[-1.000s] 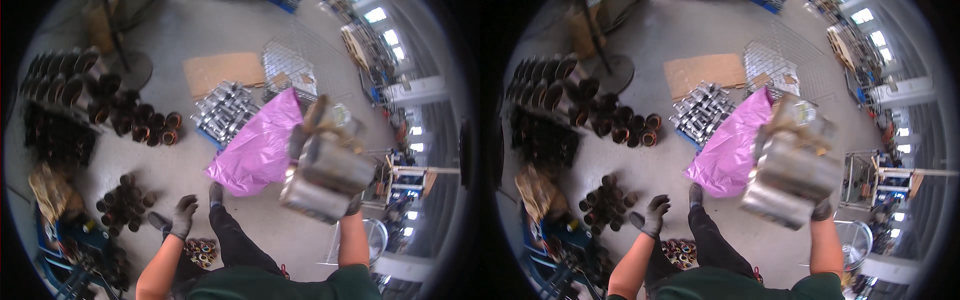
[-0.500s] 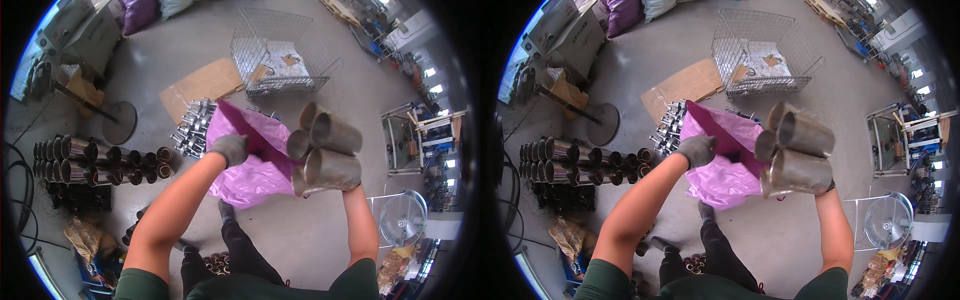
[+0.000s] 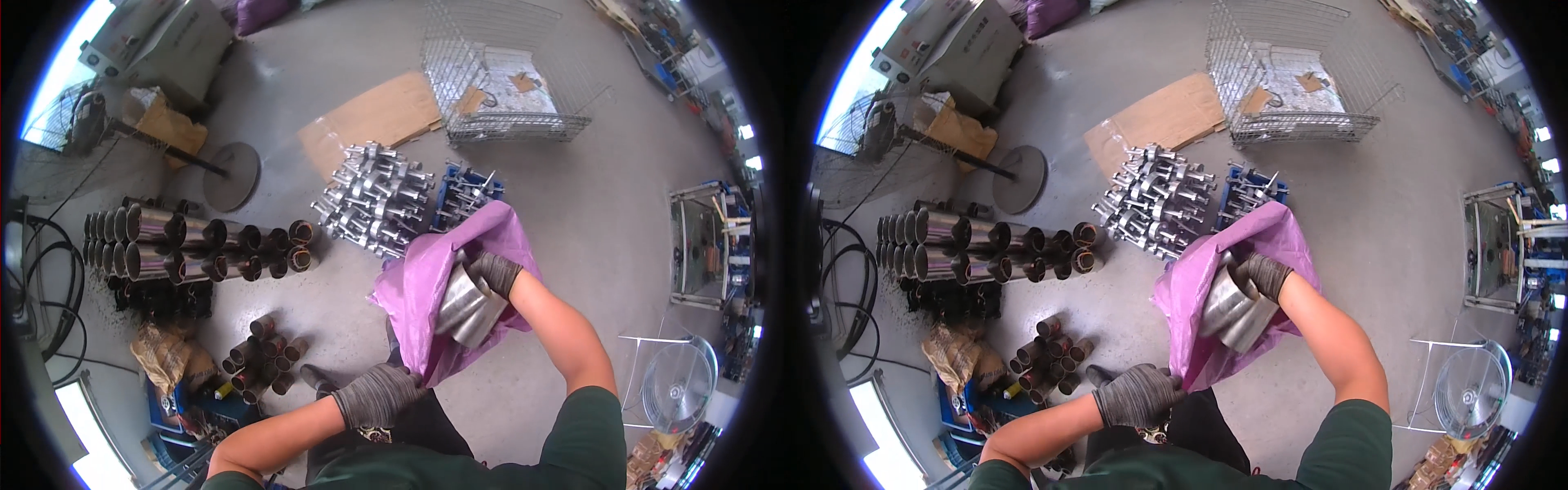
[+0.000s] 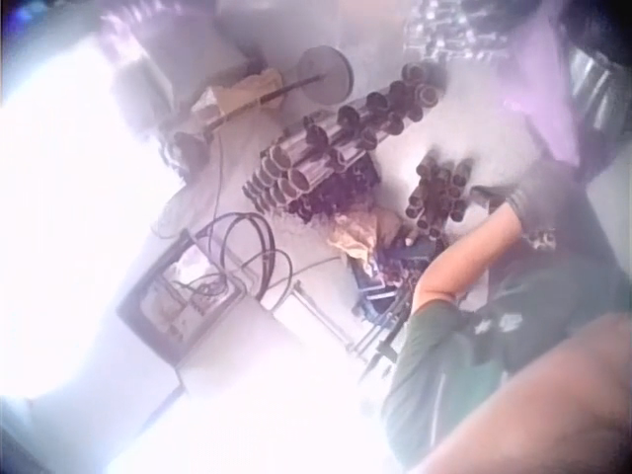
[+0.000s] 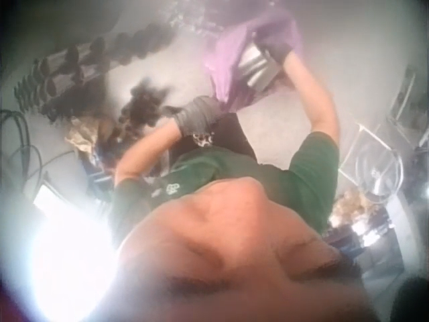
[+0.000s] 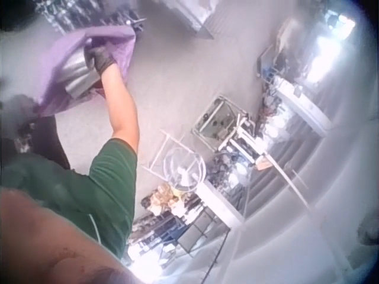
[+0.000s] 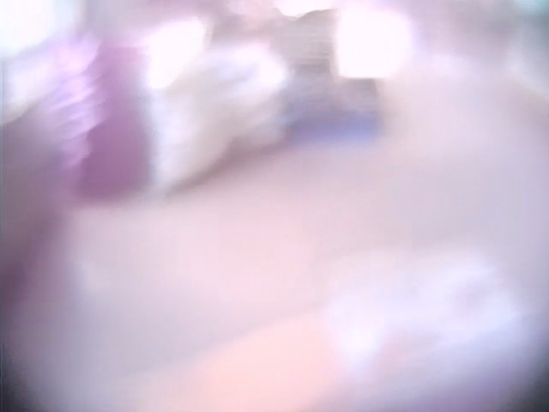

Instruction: The person picks up metal pipes from the floor and places them into a purple bag.

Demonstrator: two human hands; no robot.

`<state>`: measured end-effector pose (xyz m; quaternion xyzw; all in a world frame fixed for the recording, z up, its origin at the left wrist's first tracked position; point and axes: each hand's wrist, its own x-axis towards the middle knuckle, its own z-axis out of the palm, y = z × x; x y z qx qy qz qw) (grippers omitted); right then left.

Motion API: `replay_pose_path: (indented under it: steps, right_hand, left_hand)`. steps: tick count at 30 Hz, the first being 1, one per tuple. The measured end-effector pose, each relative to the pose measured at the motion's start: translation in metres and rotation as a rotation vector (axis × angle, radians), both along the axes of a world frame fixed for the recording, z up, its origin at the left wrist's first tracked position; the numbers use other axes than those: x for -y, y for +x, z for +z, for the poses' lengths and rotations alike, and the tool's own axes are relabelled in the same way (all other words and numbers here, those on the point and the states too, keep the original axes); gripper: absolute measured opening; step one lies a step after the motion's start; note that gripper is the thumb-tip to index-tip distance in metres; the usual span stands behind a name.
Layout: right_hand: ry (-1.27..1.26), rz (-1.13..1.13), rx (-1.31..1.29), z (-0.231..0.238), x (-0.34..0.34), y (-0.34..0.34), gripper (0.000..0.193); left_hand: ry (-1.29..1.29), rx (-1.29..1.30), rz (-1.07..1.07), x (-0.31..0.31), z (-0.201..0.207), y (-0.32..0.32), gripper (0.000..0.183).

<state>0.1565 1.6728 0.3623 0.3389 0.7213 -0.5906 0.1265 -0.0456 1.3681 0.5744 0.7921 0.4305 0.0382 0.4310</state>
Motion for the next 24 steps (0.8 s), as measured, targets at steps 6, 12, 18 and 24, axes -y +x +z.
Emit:
replay_pose_path:
  steps: [6, 12, 18, 24]
  right_hand:
    - [0.688, 0.150, 0.089, -0.062, 0.016, -0.011, 0.088]
    - [0.758, 0.456, 0.276, -0.059, -0.005, -0.002, 0.069]
    - [1.000, 0.310, 0.714, 0.027, -0.033, -0.005, 0.064]
    - [0.665, -0.030, 0.079, 0.111, 0.014, 0.013, 0.039]
  left_hand:
    - [0.201, 0.411, 0.569, -0.025, 0.013, -0.053, 0.027]
    - [0.328, 0.486, 0.821, -0.045, 0.009, -0.084, 0.024]
    - [0.249, 0.352, 0.833, -0.038, -0.026, -0.088, 0.016]
    - [0.208, 0.310, 0.863, -0.020, -0.040, -0.102, 0.066]
